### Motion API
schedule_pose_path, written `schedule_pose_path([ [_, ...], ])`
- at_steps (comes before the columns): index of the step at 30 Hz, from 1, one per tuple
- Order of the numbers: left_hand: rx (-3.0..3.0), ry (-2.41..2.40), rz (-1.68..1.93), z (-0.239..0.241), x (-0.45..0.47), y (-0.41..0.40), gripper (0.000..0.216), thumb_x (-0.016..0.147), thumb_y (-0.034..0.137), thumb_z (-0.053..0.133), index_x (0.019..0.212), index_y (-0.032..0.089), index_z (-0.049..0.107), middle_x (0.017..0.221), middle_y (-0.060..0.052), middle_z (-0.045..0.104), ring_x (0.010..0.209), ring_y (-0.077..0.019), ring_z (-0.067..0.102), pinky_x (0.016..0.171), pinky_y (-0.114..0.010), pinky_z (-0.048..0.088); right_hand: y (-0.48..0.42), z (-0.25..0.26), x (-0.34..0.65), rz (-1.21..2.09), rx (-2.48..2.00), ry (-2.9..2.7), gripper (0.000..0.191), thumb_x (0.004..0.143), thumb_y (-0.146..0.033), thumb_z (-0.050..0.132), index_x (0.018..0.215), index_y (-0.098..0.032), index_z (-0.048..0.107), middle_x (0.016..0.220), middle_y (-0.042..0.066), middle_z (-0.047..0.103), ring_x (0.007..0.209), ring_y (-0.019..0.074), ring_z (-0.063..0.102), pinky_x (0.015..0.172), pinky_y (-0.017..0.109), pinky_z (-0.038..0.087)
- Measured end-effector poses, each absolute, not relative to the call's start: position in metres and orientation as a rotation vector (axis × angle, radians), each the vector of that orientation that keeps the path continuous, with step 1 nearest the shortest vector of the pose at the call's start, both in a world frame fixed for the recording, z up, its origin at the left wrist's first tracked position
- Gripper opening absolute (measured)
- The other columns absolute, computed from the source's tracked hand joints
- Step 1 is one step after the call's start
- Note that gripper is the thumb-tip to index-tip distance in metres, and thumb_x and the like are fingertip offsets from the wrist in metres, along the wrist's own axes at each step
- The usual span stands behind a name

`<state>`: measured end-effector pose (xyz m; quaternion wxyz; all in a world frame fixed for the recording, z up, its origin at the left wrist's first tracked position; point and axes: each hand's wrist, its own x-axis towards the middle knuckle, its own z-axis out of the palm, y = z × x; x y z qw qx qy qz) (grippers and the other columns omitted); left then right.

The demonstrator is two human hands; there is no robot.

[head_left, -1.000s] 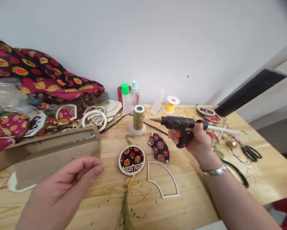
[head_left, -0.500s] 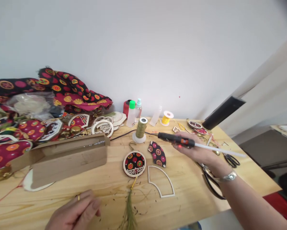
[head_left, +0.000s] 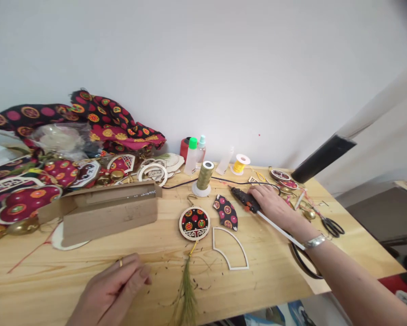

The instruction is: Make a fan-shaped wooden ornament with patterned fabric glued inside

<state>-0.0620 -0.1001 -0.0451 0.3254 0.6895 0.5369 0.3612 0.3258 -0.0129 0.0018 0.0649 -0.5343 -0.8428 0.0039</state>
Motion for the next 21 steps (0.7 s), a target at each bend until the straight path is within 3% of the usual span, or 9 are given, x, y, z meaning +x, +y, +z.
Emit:
schedule_pose_path([
  [6, 1.982, 1.364, 0.943, -0.033, -0.062, -0.088, 0.025, 0.086, 0.039, 0.055, 0.070, 0.025, 0.069, 0.068, 0.003, 0.068, 0.067, -0.0138, 0.065, 0.063, -0.016, 0.049, -0.003, -0.001, 0.321, 0.068, -1.594, -2.620, 0.029, 0.085, -0.007, 0.042, 0.108, -0.013, 0.059, 0.108, 0.016, 0.060, 0.101, 0.0269, 0.057, 0.092, 0.046, 0.045],
  [10, 1.984, 1.396, 1.002, -0.030, -0.063, -0.080, 0.020, 0.085, 0.038, 0.057, 0.086, 0.027, 0.074, 0.085, 0.002, 0.075, 0.080, -0.0145, 0.069, 0.073, -0.016, 0.052, -0.006, 0.002, 0.324, 0.106, -1.559, -2.681, 0.046, 0.079, 0.000, 0.042, 0.122, -0.010, 0.054, 0.122, 0.018, 0.057, 0.114, 0.0261, 0.055, 0.098, 0.043, 0.045],
  [13, 1.918, 1.493, 1.051, -0.026, -0.064, -0.076, 0.023, 0.081, 0.042, 0.060, 0.091, 0.028, 0.075, 0.098, 0.000, 0.076, 0.094, -0.0189, 0.069, 0.083, -0.023, 0.054, -0.019, 0.014, 0.312, 0.011, -1.648, -2.647, 0.047, 0.079, 0.001, 0.040, 0.120, -0.011, 0.058, 0.120, 0.017, 0.060, 0.112, 0.0277, 0.057, 0.095, 0.046, 0.048],
  [17, 1.646, 1.559, 0.969, -0.016, -0.057, -0.071, 0.034, 0.077, 0.049, 0.061, 0.098, 0.027, 0.074, 0.113, -0.003, 0.073, 0.108, -0.0261, 0.065, 0.093, -0.036, 0.052, -0.044, 0.028, 0.267, 0.071, -1.479, -2.503, 0.032, 0.089, -0.022, 0.053, 0.120, -0.016, 0.058, 0.121, 0.013, 0.060, 0.113, 0.0274, 0.054, 0.098, 0.046, 0.046],
  [21, 1.393, 1.467, 0.917, -0.011, -0.043, -0.069, 0.046, 0.072, 0.053, 0.065, 0.107, 0.023, 0.070, 0.125, -0.007, 0.067, 0.121, -0.0303, 0.057, 0.098, -0.040, 0.049, -0.053, 0.021, 0.216, 0.369, -1.400, -2.393, 0.065, 0.075, -0.039, 0.075, 0.131, -0.019, 0.048, 0.126, 0.013, 0.057, 0.119, 0.0296, 0.047, 0.099, 0.049, 0.045],
])
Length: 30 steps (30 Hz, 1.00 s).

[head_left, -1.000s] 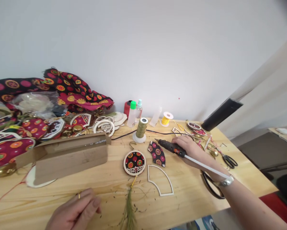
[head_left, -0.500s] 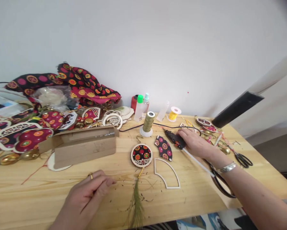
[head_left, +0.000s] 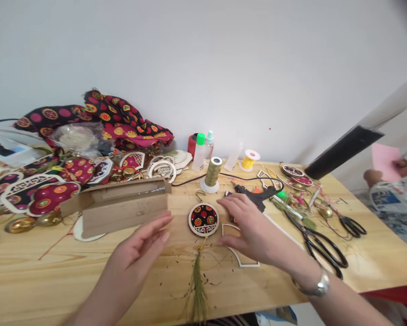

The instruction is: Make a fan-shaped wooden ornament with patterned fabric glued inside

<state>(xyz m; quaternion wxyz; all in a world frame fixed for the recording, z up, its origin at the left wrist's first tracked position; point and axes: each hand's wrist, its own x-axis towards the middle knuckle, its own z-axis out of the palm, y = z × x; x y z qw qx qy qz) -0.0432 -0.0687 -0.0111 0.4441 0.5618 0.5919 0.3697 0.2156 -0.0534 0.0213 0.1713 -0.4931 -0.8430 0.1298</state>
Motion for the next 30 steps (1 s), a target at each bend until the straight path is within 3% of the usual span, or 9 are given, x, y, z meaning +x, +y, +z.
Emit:
schedule_pose_path([
  [13, 1.270, 1.342, 0.811, 0.002, -0.014, -0.033, 0.059, 0.074, 0.047, 0.068, 0.124, 0.017, 0.057, 0.137, -0.015, 0.056, 0.129, -0.0318, 0.049, 0.107, -0.046, 0.038, -0.047, -0.004, 0.187, 0.465, -1.527, -2.247, 0.094, 0.061, -0.037, 0.083, 0.140, -0.015, 0.037, 0.123, 0.015, 0.055, 0.113, 0.0325, 0.043, 0.096, 0.050, 0.041],
  [23, 1.139, 1.356, 0.837, 0.000, -0.008, -0.030, 0.052, 0.078, 0.053, 0.065, 0.120, 0.022, 0.061, 0.140, -0.009, 0.055, 0.127, -0.0324, 0.049, 0.104, -0.044, 0.039, -0.049, -0.015, 0.173, 0.327, -1.541, -2.176, 0.095, 0.064, -0.048, 0.076, 0.141, -0.012, 0.034, 0.110, 0.017, 0.057, 0.107, 0.0361, 0.043, 0.094, 0.054, 0.040],
  [30, 1.094, 1.318, 0.853, -0.003, -0.014, -0.039, 0.054, 0.080, 0.052, 0.063, 0.122, 0.018, 0.060, 0.141, -0.013, 0.052, 0.128, -0.0329, 0.048, 0.106, -0.045, 0.035, -0.051, -0.020, 0.162, 0.202, -1.590, -2.214, 0.079, 0.072, -0.035, 0.065, 0.140, -0.008, 0.036, 0.108, 0.020, 0.058, 0.104, 0.0358, 0.044, 0.093, 0.056, 0.039],
])
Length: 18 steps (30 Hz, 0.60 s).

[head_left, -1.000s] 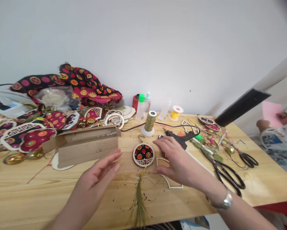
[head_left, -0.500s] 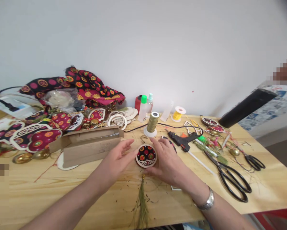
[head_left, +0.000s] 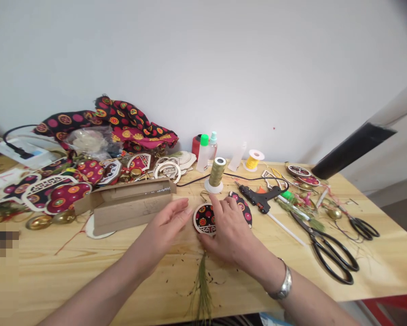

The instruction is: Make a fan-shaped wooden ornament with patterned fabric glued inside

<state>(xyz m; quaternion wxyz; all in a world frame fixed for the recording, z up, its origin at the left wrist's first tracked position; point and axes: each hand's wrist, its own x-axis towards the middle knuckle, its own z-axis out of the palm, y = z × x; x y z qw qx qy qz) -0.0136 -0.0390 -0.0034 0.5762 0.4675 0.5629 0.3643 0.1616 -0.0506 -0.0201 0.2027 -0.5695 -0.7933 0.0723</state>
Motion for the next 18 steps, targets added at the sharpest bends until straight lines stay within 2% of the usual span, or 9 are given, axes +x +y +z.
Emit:
schedule_pose_path([
  [4, 1.050, 1.314, 0.928, -0.008, -0.017, -0.044, 0.054, 0.079, 0.048, 0.067, 0.122, 0.018, 0.060, 0.141, -0.012, 0.053, 0.129, -0.0288, 0.047, 0.107, -0.040, 0.035, -0.053, -0.017, 0.163, 0.201, -1.573, -2.185, 0.075, 0.074, -0.034, 0.062, 0.139, -0.005, 0.037, 0.104, 0.019, 0.058, 0.103, 0.0354, 0.045, 0.092, 0.054, 0.042],
  [7, 0.931, 1.206, 0.989, -0.009, -0.017, -0.045, 0.051, 0.078, 0.044, 0.071, 0.120, 0.017, 0.062, 0.135, -0.012, 0.059, 0.125, -0.0273, 0.052, 0.105, -0.038, 0.040, -0.056, -0.008, 0.164, 0.177, -1.507, -2.130, 0.077, 0.075, -0.034, 0.063, 0.141, -0.010, 0.033, 0.108, 0.018, 0.057, 0.106, 0.0361, 0.045, 0.092, 0.054, 0.042],
  [11, 0.803, 0.891, 0.861, -0.003, -0.012, -0.044, 0.036, 0.083, 0.037, 0.067, 0.111, 0.014, 0.069, 0.113, -0.013, 0.072, 0.101, -0.0249, 0.067, 0.085, -0.034, 0.052, -0.061, 0.007, 0.162, 0.201, -1.419, -2.131, 0.079, 0.076, -0.033, 0.065, 0.143, -0.013, 0.029, 0.119, 0.018, 0.054, 0.112, 0.0358, 0.044, 0.096, 0.057, 0.040],
  [14, 0.754, 0.858, 0.815, 0.001, -0.009, -0.042, 0.030, 0.082, 0.034, 0.069, 0.104, 0.014, 0.073, 0.096, -0.011, 0.077, 0.079, -0.0205, 0.071, 0.068, -0.028, 0.055, -0.063, 0.014, 0.160, 0.248, -1.402, -2.124, 0.083, 0.073, -0.035, 0.069, 0.143, -0.014, 0.030, 0.122, 0.017, 0.054, 0.115, 0.0359, 0.043, 0.098, 0.058, 0.039],
  [18, 0.727, 0.884, 0.820, 0.004, -0.009, -0.043, 0.027, 0.080, 0.030, 0.071, 0.101, 0.014, 0.074, 0.090, -0.010, 0.077, 0.072, -0.0194, 0.071, 0.067, -0.028, 0.056, -0.062, 0.021, 0.170, 0.422, -1.418, -2.011, 0.092, 0.065, -0.052, 0.076, 0.141, -0.019, 0.036, 0.129, 0.018, 0.052, 0.119, 0.0386, 0.044, 0.099, 0.060, 0.037],
])
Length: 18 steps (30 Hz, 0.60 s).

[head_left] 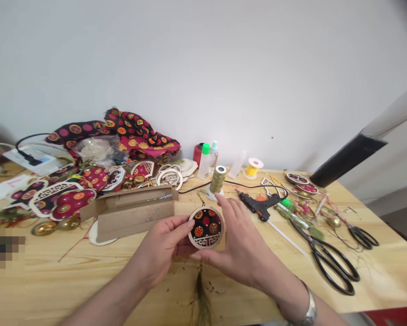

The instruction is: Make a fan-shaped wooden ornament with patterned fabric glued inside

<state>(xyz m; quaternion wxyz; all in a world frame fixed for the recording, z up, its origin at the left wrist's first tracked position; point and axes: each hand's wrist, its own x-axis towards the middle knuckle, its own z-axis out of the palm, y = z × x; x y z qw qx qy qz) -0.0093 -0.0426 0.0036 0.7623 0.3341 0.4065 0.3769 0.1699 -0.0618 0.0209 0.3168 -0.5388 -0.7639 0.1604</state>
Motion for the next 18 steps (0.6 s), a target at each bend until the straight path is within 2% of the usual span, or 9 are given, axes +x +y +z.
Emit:
schedule_pose_path([
  [2, 0.733, 0.861, 0.797, 0.006, -0.011, -0.045, 0.028, 0.081, 0.030, 0.070, 0.104, 0.015, 0.074, 0.094, -0.010, 0.077, 0.076, -0.0205, 0.071, 0.070, -0.031, 0.057, -0.057, 0.023, 0.180, 0.617, -1.469, -1.880, 0.079, 0.071, -0.057, 0.071, 0.135, -0.019, 0.046, 0.127, 0.017, 0.055, 0.116, 0.0355, 0.050, 0.096, 0.055, 0.043],
  [5, 0.768, 0.808, 0.756, 0.010, -0.013, -0.050, 0.031, 0.085, 0.031, 0.066, 0.112, 0.016, 0.071, 0.101, -0.011, 0.076, 0.083, -0.0231, 0.071, 0.075, -0.036, 0.057, -0.047, 0.024, 0.193, 1.125, -1.423, -1.671, 0.046, 0.086, -0.054, 0.055, 0.110, -0.016, 0.064, 0.106, 0.012, 0.067, 0.097, 0.0260, 0.061, 0.085, 0.043, 0.050],
  [8, 0.799, 0.790, 0.726, 0.012, -0.012, -0.053, 0.032, 0.086, 0.032, 0.064, 0.114, 0.017, 0.070, 0.102, -0.012, 0.075, 0.085, -0.0237, 0.070, 0.075, -0.036, 0.057, -0.043, 0.022, 0.197, 1.449, -1.284, -1.497, 0.040, 0.086, -0.053, 0.055, 0.084, -0.015, 0.068, 0.082, 0.006, 0.069, 0.076, 0.0177, 0.061, 0.073, 0.033, 0.049],
  [13, 0.814, 0.824, 0.725, 0.013, -0.009, -0.057, 0.030, 0.086, 0.034, 0.065, 0.112, 0.021, 0.071, 0.098, -0.008, 0.077, 0.082, -0.0204, 0.070, 0.071, -0.031, 0.057, -0.047, 0.019, 0.193, 1.489, -1.325, -1.350, 0.037, 0.076, -0.050, 0.067, 0.071, -0.014, 0.066, 0.066, 0.002, 0.063, 0.060, 0.0120, 0.052, 0.062, 0.028, 0.042],
  [18, 0.844, 0.883, 0.725, 0.013, -0.005, -0.059, 0.032, 0.083, 0.039, 0.067, 0.108, 0.020, 0.073, 0.091, -0.007, 0.077, 0.073, -0.0189, 0.070, 0.065, -0.028, 0.056, -0.050, 0.018, 0.190, 1.430, -1.385, -1.360, 0.034, 0.074, -0.047, 0.067, 0.066, -0.014, 0.066, 0.061, 0.000, 0.060, 0.055, 0.0101, 0.046, 0.055, 0.026, 0.037],
])
